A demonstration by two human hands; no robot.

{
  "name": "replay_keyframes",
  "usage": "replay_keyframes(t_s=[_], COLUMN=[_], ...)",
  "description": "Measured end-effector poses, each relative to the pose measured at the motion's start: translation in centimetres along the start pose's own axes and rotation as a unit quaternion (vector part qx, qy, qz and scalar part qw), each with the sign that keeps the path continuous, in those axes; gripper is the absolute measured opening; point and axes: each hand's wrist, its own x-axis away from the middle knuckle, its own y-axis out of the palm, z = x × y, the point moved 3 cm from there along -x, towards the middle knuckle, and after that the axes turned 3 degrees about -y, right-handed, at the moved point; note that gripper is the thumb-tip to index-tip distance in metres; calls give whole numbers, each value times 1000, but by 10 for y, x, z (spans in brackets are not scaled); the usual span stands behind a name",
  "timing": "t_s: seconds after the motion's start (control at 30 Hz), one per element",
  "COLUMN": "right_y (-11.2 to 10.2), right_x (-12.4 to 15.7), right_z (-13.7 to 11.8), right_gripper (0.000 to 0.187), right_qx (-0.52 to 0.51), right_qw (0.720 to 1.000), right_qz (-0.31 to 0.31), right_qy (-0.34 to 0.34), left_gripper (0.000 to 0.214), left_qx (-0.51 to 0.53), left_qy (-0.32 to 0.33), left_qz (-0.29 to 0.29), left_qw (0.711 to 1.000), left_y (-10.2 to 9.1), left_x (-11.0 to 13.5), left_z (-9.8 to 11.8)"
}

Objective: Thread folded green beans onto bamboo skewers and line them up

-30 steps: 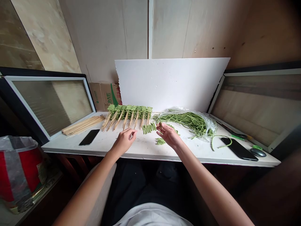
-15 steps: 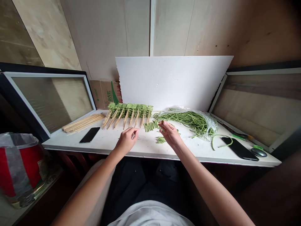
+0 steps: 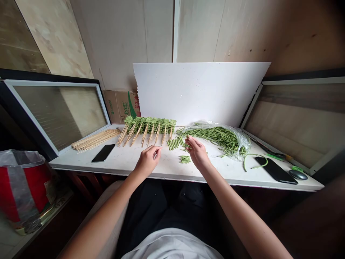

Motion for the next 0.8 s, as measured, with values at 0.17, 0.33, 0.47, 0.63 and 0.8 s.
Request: replay_keyframes(t_s=[0.17,0.33,0.47,0.63,0.8], right_y=[-5,-7,-4,-1,1], right_x=[-2,-4,-3,-2,1], right_z=[-2,2,3,5,10], right_gripper=[36,31,31,31,36], right_qx=[-23,-24,-8,9,-2], right_qw=[999,998,1000,1000,1000], right_qz=[-6,-26,-9,5,31], right_qy=[27,52,29,4,3], left_gripper=[16,16,17,19,21], left_qx=[2,3,3,-1,-18], left_qy=[5,7,11,24,38], left_qz=[-4,-14,-12,-9,-7], left_qw=[1000,1000,1000,1000,999], left_y=[1,0,-2,-3,-10], left_x=[0,0,-2,-1,-3], left_z=[0,2,3,5,6])
